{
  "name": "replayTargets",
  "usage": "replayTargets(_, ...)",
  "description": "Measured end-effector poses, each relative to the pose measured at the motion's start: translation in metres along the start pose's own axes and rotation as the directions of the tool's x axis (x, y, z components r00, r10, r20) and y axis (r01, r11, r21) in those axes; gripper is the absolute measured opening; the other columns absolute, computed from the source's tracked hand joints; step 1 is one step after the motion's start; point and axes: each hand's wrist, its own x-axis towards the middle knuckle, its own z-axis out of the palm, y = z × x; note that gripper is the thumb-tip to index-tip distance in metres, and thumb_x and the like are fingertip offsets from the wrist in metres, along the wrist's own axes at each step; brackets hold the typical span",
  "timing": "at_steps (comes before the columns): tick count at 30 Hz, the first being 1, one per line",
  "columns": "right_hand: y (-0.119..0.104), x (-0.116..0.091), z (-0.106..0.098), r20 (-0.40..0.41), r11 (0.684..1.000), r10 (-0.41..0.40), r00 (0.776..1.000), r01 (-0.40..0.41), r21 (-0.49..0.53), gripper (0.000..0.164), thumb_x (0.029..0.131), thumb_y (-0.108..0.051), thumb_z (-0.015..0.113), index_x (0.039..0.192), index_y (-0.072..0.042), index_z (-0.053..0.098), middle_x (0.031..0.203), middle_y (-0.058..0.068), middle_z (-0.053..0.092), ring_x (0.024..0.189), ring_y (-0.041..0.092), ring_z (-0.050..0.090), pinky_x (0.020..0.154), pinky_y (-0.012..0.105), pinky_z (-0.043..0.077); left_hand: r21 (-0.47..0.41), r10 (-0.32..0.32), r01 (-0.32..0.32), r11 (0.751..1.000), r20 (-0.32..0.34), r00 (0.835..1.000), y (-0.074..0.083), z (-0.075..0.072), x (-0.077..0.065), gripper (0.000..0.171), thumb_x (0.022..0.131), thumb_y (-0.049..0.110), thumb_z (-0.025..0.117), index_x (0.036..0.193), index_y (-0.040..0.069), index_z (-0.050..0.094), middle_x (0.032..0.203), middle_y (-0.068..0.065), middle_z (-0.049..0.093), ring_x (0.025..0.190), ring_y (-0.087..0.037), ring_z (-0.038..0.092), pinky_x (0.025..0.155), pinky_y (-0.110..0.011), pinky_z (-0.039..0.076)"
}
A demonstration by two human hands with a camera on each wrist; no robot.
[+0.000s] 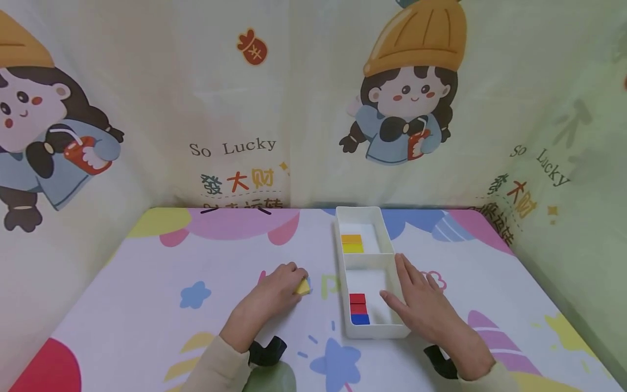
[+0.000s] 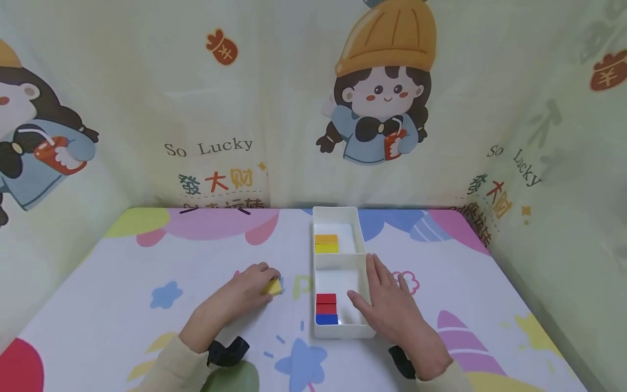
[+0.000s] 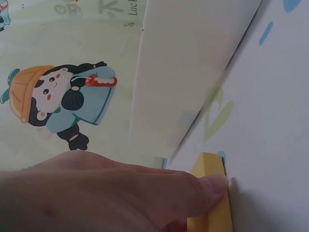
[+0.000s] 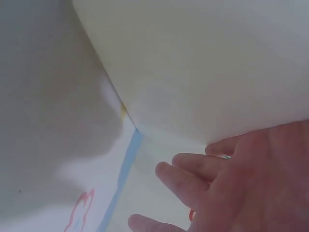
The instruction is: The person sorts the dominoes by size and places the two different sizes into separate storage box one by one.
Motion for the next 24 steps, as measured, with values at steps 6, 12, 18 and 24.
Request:
replayTargets(6,0.001,0.001,0.003,-0.013,1.0,-0.007,1.0,0.007,0.027,0.09,0.098,-0.058,0.046,0.159,-0.003,0.009,0.163,0.023,0.019,0.146,0.045,0.029,0.115,0.069,0.017,0.012,0.012,-0.012,1.0,-0.063,0.998,0.0,-0.003,0.004,0.027,0.087,0.005,0.072,0.113,0.005,0.065,0.098,-0.007,0.06,0.088,-0.02,0.052,0.076,-0.035,0.049)
replayTargets(12,0.001,0.0,0.003,0.01,0.999,-0.003,1.0,0.003,0.04,0.091,0.098,-0.06,0.045,0.158,-0.002,0.007,0.163,0.023,0.019,0.146,0.045,0.028,0.114,0.069,0.02,0.051,-0.004,0.007,0.999,-0.043,0.999,0.008,-0.011,0.013,0.034,0.09,0.012,0.072,0.123,0.009,0.064,0.11,-0.007,0.061,0.096,-0.02,0.054,0.083,-0.034,0.053)
replayTargets(18,0.0,0.001,0.0,-0.015,1.0,-0.006,1.0,0.007,0.027,0.09,0.098,-0.056,0.048,0.158,-0.003,0.009,0.162,0.023,0.02,0.145,0.046,0.03,0.113,0.07,0.022,0.129,0.036,-0.031,0.991,-0.035,0.999,0.018,-0.03,0.032,0.042,0.089,0.015,0.074,0.128,0.009,0.062,0.116,-0.009,0.061,0.101,-0.021,0.055,0.09,-0.032,0.055)
replayTargets(24,0.001,0.001,0.003,0.018,0.999,0.007,1.0,-0.007,0.032,0.093,0.097,-0.059,0.048,0.158,-0.003,0.007,0.163,0.023,0.018,0.145,0.046,0.029,0.112,0.071,0.021,0.224,0.146,-0.127,0.966,-0.068,0.987,0.023,-0.043,0.048,0.036,0.09,0.017,0.074,0.124,0.008,0.064,0.11,-0.008,0.063,0.096,-0.02,0.055,0.084,-0.027,0.055)
